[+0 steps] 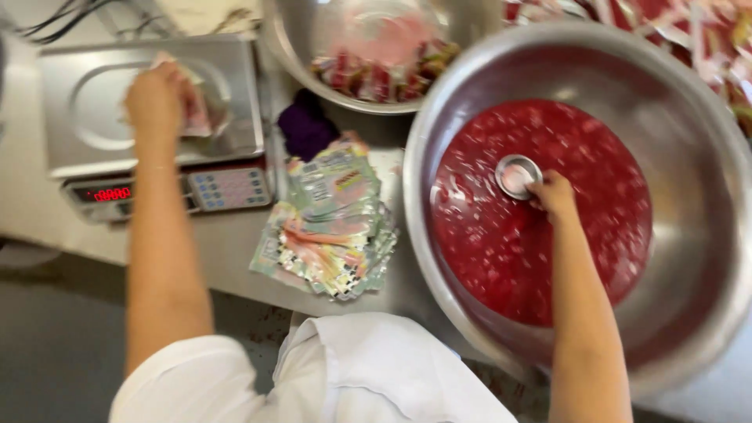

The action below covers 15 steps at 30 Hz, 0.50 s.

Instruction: Portioning marinated meat into small plastic packets and weighing them on a digital scale for consistency.

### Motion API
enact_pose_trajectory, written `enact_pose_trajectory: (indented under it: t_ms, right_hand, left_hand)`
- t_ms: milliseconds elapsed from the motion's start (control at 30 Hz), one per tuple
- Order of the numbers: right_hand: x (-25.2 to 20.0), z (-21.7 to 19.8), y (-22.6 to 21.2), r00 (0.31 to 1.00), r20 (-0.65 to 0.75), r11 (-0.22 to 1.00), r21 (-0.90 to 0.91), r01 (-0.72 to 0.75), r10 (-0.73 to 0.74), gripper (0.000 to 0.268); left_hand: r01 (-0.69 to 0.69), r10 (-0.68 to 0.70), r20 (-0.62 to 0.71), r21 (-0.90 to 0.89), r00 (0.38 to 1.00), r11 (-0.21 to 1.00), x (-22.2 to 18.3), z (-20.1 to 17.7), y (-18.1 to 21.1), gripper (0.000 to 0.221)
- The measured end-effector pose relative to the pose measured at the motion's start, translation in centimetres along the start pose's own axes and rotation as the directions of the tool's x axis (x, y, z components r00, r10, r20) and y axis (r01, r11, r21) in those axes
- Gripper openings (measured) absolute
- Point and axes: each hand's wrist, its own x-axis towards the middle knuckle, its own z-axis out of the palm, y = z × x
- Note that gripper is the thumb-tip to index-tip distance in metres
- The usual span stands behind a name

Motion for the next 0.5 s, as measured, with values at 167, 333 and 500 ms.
enact_pose_trajectory:
  t_ms: [167,333,500]
  right_hand:
    - [0.7,-0.4,0.1,0.997,0.071,1.0,0.011,0.025,-0.026,0.014]
    - [3.3,-1.0,2.2,0.996,0.07,0.999,-0.013,0.049,-0.048,0.02]
    - [3.8,-1.2,2.1,0.998,-0.07,1.0,-0.019,0.006,-0.007,0.034]
  left_hand:
    - [-0.067,-0.03,-0.278,-0.333,0.96,0.941,-4.6,-3.4,7.4,0.034]
    - [0.133,-0.183,-0.284,-0.186,0.941,0.973,-5.8,-2.6,10.4,0.04]
    - [0.289,-0.257,-0.415,0.017,0.873,0.957,-3.4,-2.2,10.8,0.056]
